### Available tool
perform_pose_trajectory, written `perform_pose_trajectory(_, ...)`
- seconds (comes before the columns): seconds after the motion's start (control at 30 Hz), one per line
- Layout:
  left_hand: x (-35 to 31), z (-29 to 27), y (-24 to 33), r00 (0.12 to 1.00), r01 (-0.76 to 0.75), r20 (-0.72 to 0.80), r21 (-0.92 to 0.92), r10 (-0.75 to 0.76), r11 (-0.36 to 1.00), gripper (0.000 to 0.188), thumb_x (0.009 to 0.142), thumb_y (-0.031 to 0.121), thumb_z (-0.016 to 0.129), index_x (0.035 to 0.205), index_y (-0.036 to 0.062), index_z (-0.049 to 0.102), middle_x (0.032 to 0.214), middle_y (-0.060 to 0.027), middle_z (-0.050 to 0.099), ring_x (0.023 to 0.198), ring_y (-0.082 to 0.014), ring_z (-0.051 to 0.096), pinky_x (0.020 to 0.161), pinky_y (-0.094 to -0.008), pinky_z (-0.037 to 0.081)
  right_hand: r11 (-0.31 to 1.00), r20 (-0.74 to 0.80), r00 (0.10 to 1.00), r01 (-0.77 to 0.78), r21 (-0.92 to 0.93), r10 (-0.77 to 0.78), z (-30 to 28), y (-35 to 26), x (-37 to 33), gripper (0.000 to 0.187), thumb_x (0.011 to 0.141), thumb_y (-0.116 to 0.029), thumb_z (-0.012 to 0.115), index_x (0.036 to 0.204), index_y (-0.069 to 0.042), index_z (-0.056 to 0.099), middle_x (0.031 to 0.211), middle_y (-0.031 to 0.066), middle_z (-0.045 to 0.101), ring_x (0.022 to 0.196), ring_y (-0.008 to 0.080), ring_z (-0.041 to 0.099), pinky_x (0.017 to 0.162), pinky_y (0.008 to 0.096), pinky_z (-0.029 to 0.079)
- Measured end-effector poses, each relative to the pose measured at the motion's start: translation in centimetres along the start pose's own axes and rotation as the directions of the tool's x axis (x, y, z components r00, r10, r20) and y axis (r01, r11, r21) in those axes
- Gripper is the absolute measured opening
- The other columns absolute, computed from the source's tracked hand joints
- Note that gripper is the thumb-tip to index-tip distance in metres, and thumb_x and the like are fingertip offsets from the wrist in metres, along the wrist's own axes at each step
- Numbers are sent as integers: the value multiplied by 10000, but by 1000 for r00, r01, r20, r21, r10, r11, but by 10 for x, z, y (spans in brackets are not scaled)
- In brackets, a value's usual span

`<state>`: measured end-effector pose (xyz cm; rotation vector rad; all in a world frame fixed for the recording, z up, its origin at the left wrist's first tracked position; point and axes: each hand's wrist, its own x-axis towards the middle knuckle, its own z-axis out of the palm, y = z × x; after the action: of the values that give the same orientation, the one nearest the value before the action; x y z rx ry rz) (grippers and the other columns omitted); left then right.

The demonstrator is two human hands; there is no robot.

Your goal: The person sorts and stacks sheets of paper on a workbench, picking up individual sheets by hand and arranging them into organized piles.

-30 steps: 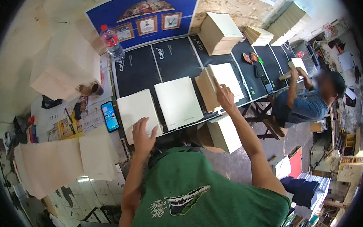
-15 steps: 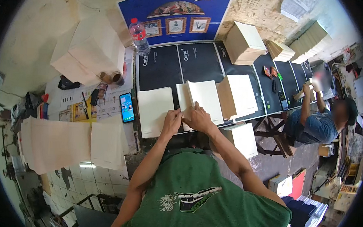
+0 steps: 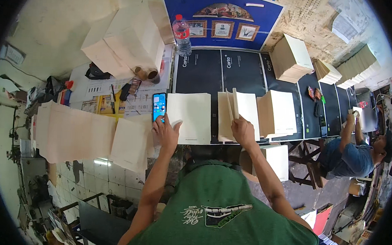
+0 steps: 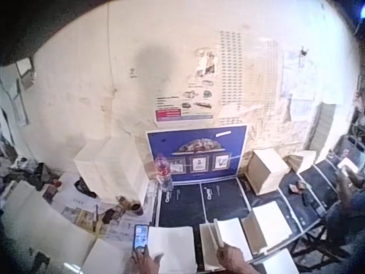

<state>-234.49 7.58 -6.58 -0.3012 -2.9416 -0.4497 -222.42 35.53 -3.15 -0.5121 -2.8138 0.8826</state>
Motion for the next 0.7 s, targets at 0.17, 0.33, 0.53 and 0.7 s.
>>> perform_pose_trajectory(0.17, 1, -1, -7, 994, 94, 81, -319, -72, 943, 449, 866, 354, 728, 1120, 27, 552, 992, -139, 575, 979, -316, 547, 825, -471, 423, 998, -39, 997, 59, -24, -60, -5, -44, 5, 145, 820, -137, 610, 764, -14, 663, 994, 214, 667, 744, 404, 671, 694, 492, 561)
perform_pose_trajectory(0.33, 16, 14, -21, 943, 331, 284, -773, -172, 541, 384, 965, 300, 615, 1150, -35, 579, 985, -172, 669, 891, -301, 639, 813, -405, 480, 954, 222, 936, 231, 191, -271, 28, -107, 9, 438, 896, -272, 605, 1288, -89, 536, 1231, 334, 568, 893, 455, 655, 830, 513, 539)
perform_pose_trajectory(0.53, 17, -15, -9, 969, 115, 240, -661, 63, 742, 420, 935, 306, 661, 1160, -38, 580, 1017, -196, 696, 920, -295, 677, 780, -392, 512, 943, 172, 957, 178, 281, -232, 51, -80, 18, 867, 808, -192, 714, 1522, -40, 246, 1362, 304, 486, 1159, 457, 538, 970, 477, 476)
perform_pose_trajectory(0.7, -3, -59, 14, 972, -96, 34, -844, 232, 527, 362, 917, 198, 689, 1138, -52, 549, 818, -190, 689, 799, -264, 707, 662, -351, 524, 402, 244, 970, -220, 889, -10, 38, -39, 39, 537, 785, -2, 616, 1305, 17, 481, 1211, 126, 588, 1097, 199, 549, 988, 347, 444)
